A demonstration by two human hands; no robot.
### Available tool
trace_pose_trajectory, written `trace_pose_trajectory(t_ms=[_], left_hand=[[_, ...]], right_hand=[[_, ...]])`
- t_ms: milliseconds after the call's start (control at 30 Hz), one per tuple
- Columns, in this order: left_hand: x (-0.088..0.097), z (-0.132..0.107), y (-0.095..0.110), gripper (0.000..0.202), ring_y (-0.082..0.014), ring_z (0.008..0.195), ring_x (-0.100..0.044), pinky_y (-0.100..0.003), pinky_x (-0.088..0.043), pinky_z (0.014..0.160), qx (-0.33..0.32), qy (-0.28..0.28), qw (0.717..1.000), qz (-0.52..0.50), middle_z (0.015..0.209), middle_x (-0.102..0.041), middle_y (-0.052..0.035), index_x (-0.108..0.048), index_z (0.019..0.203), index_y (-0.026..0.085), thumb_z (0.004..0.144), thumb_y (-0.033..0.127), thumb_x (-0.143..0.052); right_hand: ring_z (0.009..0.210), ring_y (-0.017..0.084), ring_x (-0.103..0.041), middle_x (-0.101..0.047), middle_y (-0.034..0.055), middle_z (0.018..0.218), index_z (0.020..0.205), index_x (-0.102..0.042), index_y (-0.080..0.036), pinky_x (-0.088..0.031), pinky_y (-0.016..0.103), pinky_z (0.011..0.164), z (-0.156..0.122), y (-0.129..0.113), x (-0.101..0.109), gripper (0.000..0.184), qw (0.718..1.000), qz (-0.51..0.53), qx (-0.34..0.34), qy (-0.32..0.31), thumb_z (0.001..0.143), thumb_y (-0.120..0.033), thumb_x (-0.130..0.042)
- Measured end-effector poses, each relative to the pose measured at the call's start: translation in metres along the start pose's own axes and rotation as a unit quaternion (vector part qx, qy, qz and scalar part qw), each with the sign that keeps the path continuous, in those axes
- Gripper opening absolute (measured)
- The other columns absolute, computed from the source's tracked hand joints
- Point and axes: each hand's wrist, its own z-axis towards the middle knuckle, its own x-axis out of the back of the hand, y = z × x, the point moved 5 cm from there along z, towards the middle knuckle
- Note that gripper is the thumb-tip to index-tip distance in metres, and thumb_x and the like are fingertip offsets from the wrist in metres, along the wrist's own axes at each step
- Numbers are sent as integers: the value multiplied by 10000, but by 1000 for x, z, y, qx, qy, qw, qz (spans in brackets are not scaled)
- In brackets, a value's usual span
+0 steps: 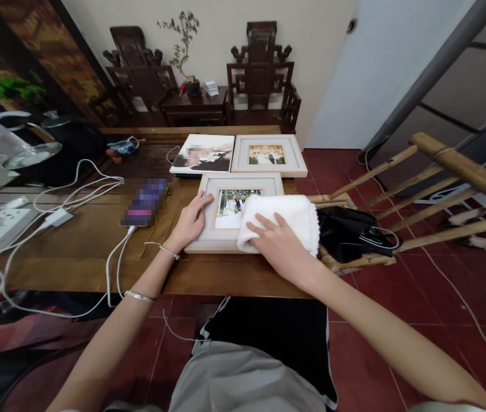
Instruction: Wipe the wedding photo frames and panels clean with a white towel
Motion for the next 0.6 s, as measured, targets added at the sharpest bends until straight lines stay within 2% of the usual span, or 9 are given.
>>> trace_pose_trajectory(t_ms=[67,167,267,367,500,600], left_hand=[[2,0,2,499,-235,1455,-377,-491,-316,1215,-2,4,1000,-2,1412,-598,-85,-587,1303,171,864,33,-392],[3,0,3,485,-241,1459,-369,-491,-318,1212,9,-2,1000,6,1416,-590,-111,-572,1322,143,881,54,-388],[1,0,3,454,-264,1468,-351,-505,-311,1211,13,-24,999,26,1448,-553,-143,-545,1353,113,922,127,-403],[-2,0,0,439,-285,1479,-324,-542,-287,1213,0,-40,998,45,1476,-521,-150,-534,1367,117,954,198,-411],[-4,-1,-4,435,-278,1482,-320,-544,-285,1215,-14,-34,998,44,1485,-515,-136,-534,1371,133,966,201,-392],[-6,0,-6,450,-273,1490,-303,-548,-274,1220,-20,-38,998,39,1490,-509,-132,-527,1381,135,959,169,-375]], right_hand=[[1367,323,-460,-566,57,1436,1055,-746,-223,-408,563,1064,17,-12,-3,366,1000,17,17,16,852,8,-549],[1362,305,-469,-564,47,1441,1040,-747,-233,-411,542,1071,43,-32,-6,327,997,35,43,49,872,-25,-559],[1360,284,-474,-573,33,1432,992,-750,-235,-402,520,1090,53,-40,-9,288,996,28,44,67,906,-55,-542],[1354,296,-480,-592,25,1409,975,-750,-230,-411,523,1082,37,-31,-9,282,998,13,19,65,901,-51,-545],[1348,327,-482,-611,45,1383,1006,-752,-217,-424,550,1052,-10,-2,-7,334,998,-16,-38,53,849,2,-554],[1353,345,-472,-605,44,1385,955,-759,-209,-418,563,1042,-40,18,-6,347,994,-52,-80,47,816,30,-549]])
